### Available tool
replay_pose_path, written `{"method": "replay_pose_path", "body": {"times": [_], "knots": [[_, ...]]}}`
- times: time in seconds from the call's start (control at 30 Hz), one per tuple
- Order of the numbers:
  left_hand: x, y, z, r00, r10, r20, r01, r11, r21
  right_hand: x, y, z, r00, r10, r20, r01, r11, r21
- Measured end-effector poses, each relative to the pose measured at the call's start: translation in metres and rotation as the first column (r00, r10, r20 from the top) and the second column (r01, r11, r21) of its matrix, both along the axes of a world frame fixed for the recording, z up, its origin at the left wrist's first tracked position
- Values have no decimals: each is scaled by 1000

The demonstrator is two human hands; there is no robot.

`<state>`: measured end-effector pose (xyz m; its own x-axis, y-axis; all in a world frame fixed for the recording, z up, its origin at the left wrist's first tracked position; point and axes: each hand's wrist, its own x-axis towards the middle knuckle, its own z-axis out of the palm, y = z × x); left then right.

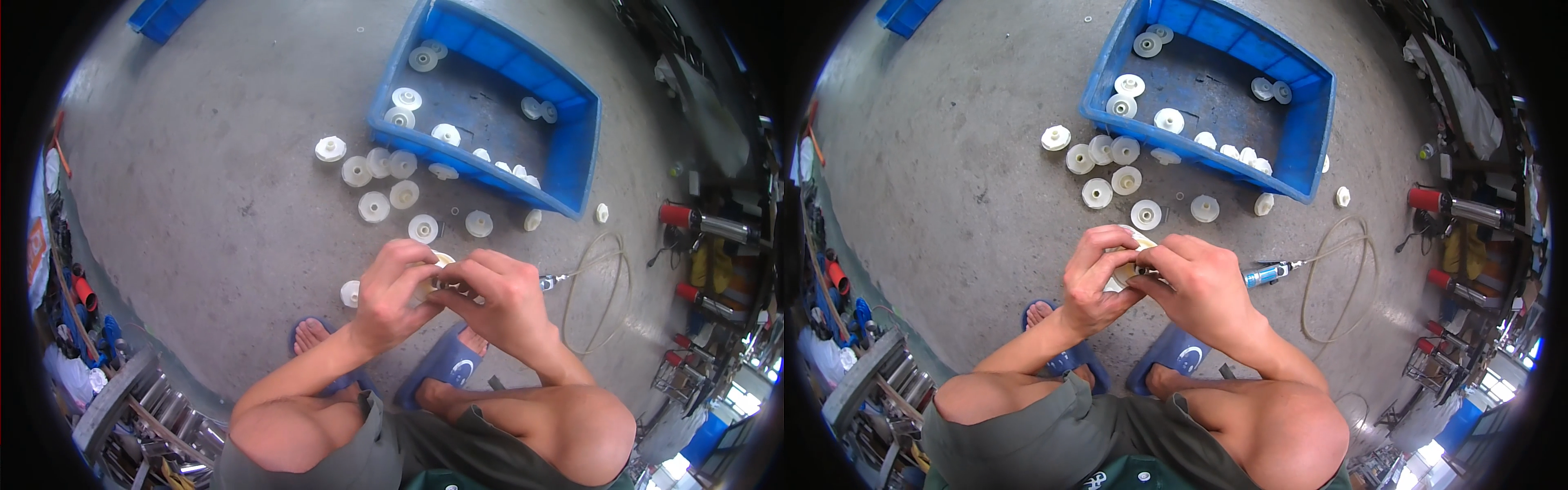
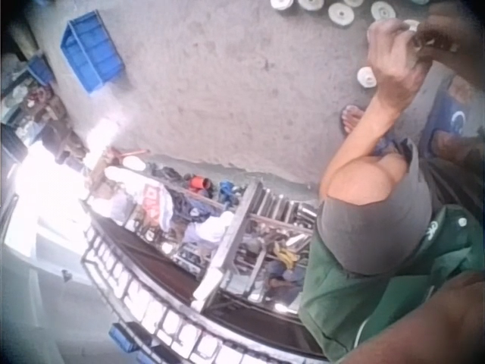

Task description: The person assembles a cylindrical motor unit by inserting a white filter core, attaching circular plastic components with an air-powered screwdriver, and sliding the assembly into a metal casing.

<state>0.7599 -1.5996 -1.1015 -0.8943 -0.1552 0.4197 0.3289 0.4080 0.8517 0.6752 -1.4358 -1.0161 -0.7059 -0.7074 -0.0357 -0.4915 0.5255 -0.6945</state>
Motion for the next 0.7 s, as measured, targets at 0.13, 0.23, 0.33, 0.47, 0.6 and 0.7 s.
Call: {"method": "replay_pose_path", "body": {"times": [0.13, 0.23, 0.33, 0.47, 0.6, 0.7], "knots": [[-2, 5, -4, 998, -3, -70, 2, 1000, -24, 2, 1, 0, 999, -44, 1, 44, 998, 45], [7, -1, -5, 998, 11, -54, -13, 999, -31, 5, -3, -4, 1000, -18, -6, 19, 999, 42], [10, 0, -4, 997, 21, -77, -23, 999, -25, 7, 0, -4, 995, 44, -87, -39, 998, 54], [12, 2, -5, 994, 32, -106, -40, 997, -66, 14, -11, 0, 962, 104, -253, -80, 991, 106], [12, 5, -6, 994, 30, -107, -37, 997, -65, 22, -10, 2, 932, 139, -335, -102, 987, 126], [13, 8, -8, 992, 26, -121, -36, 996, -82, 22, -10, 3, 929, 154, -336, -104, 981, 161]]}}
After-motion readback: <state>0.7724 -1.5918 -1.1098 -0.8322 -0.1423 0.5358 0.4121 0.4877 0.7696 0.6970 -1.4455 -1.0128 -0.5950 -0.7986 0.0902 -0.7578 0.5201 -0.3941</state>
